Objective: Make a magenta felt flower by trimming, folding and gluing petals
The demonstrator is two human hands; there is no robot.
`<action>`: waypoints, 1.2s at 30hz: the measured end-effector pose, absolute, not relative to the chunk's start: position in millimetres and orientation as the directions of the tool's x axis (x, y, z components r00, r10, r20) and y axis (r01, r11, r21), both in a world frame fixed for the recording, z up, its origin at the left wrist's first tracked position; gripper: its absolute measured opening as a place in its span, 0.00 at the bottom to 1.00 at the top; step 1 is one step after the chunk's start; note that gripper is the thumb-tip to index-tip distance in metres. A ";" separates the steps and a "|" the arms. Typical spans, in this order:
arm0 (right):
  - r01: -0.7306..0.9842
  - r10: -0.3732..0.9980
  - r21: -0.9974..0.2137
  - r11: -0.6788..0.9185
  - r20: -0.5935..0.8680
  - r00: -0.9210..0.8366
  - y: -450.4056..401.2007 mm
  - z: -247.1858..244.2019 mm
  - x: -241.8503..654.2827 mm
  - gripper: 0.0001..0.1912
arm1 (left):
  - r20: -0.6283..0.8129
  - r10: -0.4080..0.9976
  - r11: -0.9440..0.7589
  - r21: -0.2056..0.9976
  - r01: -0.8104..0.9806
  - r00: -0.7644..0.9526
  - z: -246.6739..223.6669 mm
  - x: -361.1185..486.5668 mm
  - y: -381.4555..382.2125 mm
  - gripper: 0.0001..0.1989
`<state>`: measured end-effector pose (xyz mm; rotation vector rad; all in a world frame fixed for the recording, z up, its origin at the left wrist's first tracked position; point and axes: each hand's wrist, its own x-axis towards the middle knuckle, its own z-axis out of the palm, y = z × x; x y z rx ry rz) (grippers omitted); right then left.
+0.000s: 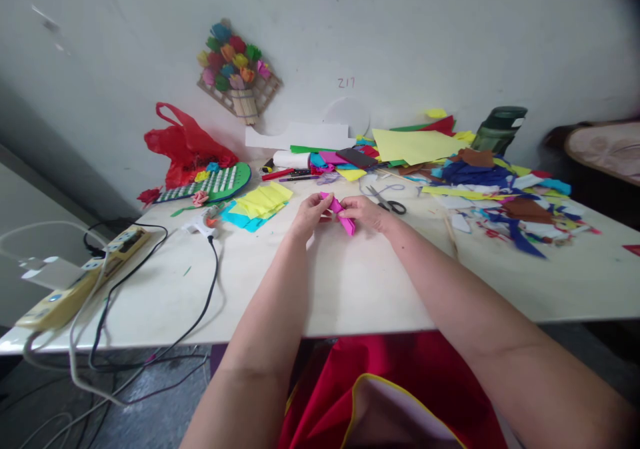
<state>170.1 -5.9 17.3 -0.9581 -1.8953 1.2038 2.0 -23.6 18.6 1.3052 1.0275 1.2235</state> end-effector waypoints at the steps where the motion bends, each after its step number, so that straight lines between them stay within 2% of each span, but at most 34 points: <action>1: 0.221 0.853 -0.927 0.304 0.162 -0.497 -4.6 16.0 169.7 0.10 | 0.115 0.986 -0.110 0.993 -0.049 0.120 18.3 2.0 -23.4 0.22; 5: 0.243 0.857 -0.916 0.321 0.171 -0.487 -0.6 11.0 166.1 0.15 | 0.106 0.991 -0.103 0.994 -0.043 0.087 15.3 1.5 -20.2 0.24; 9: 0.270 0.852 -0.881 0.389 0.233 -0.468 0.7 7.9 163.6 0.13 | 0.085 0.995 -0.079 0.991 -0.107 0.053 12.6 -1.5 -13.2 0.32; 12: 0.327 0.831 -0.808 0.490 0.319 -0.455 2.2 5.7 164.4 0.11 | 0.051 0.998 -0.043 0.987 -0.157 0.047 12.6 -4.1 -8.2 0.34; 18: 0.623 0.821 -0.536 0.570 0.409 -0.399 -1.5 11.0 164.9 0.09 | 0.091 0.996 -0.094 0.977 -0.189 -0.021 17.5 -6.3 -8.9 0.22; 23: 0.738 0.817 -0.386 0.554 0.423 -0.392 -9.3 19.4 162.2 0.10 | 0.143 0.983 -0.160 0.975 -0.152 -0.115 19.6 -8.7 -11.0 0.16; 28: 0.772 0.809 -0.317 0.551 0.429 -0.402 -9.3 19.0 162.4 0.11 | 0.153 0.981 -0.169 0.975 -0.145 -0.117 18.6 -10.6 -10.6 0.12; 36: 0.744 0.781 -0.304 0.595 0.438 -0.446 -8.3 16.7 163.8 0.10 | 0.173 0.982 -0.183 0.969 -0.168 -0.070 17.3 -10.5 -9.5 0.09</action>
